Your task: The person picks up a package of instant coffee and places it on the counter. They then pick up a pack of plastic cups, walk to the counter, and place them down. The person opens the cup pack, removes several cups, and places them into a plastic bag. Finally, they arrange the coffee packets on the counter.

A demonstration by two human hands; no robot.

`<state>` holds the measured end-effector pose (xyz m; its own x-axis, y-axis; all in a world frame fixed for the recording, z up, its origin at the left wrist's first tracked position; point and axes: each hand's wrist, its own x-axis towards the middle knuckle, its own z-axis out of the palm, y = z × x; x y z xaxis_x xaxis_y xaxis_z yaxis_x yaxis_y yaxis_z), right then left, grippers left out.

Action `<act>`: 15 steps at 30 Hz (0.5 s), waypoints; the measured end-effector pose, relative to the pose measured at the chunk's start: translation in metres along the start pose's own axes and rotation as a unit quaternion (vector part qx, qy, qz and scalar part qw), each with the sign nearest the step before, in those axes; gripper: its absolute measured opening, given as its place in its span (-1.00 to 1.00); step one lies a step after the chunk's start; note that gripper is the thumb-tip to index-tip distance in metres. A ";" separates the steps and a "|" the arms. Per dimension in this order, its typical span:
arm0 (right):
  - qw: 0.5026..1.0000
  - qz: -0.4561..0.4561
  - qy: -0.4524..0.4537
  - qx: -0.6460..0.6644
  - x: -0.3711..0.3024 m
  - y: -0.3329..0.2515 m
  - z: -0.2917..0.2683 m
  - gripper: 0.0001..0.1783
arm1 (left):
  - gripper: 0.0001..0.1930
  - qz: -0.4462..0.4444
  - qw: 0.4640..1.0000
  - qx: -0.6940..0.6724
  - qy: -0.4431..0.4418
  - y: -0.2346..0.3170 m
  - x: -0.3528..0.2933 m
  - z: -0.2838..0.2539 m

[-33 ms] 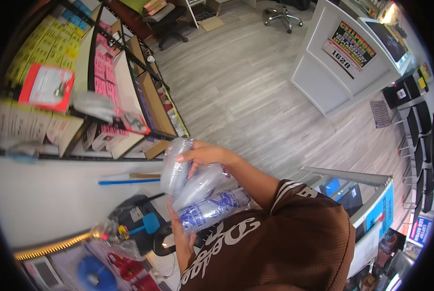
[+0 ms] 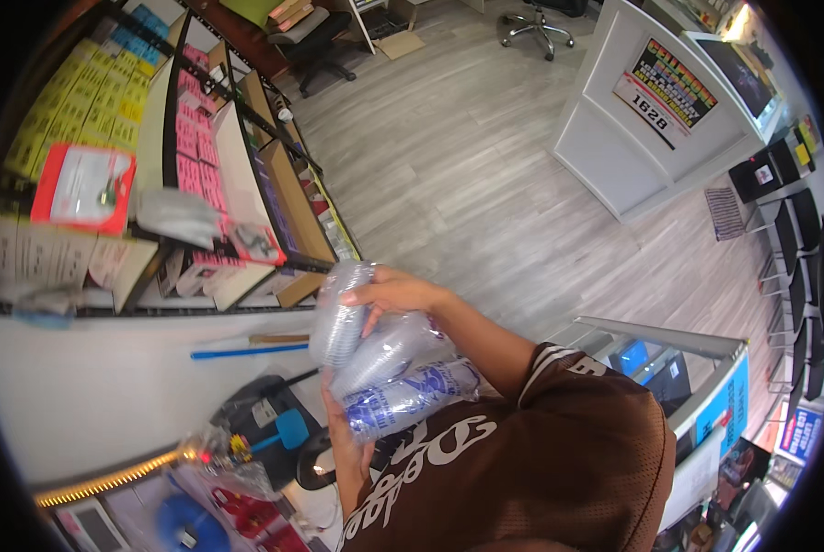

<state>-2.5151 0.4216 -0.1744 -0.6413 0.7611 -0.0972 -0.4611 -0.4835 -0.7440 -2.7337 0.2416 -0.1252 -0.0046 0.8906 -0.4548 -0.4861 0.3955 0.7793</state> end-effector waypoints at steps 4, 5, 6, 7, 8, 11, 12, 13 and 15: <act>0.984 -0.068 0.090 0.136 -0.006 -0.028 -0.072 -0.31 | -0.01 -0.030 0.992 0.057 -0.111 0.020 0.070 0.063; 0.974 -0.061 0.133 0.173 -0.013 -0.031 -0.087 -0.33 | 0.13 -0.054 0.989 0.063 -0.124 0.023 0.086 0.076; 0.961 -0.054 0.175 0.209 -0.020 -0.035 -0.098 -0.36 | 0.12 -0.059 0.983 0.080 -0.155 0.029 0.098 0.091; 0.951 -0.085 0.196 0.225 -0.028 -0.038 -0.111 -0.38 | 0.12 -0.066 0.977 0.090 -0.183 0.031 0.106 0.103; 0.939 -0.115 0.216 0.243 -0.037 -0.039 -0.124 -0.40 | 0.12 -0.072 0.969 0.104 -0.213 0.033 0.116 0.117; 0.896 -0.135 0.346 0.243 -0.087 -0.044 -0.157 -0.51 | 0.16 -0.078 0.941 0.122 -0.305 0.025 0.142 0.162; 0.871 -0.196 0.347 0.289 -0.104 -0.077 -0.137 -0.53 | 0.17 -0.081 0.930 0.111 -0.340 0.015 0.153 0.179; 0.867 -0.161 0.372 0.292 -0.127 -0.106 -0.121 -0.49 | 0.18 -0.078 0.923 0.101 -0.363 0.009 0.160 0.195; 0.856 -0.217 0.380 0.275 -0.157 -0.136 -0.107 -0.46 | 0.21 -0.081 0.908 0.082 -0.402 0.000 0.168 0.228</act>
<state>-2.2857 0.4141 -0.1283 0.1508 0.8812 -0.4480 -0.9076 -0.0562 -0.4161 -2.5347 0.4423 -0.1033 0.7268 0.6682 -0.1590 -0.2861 0.5049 0.8144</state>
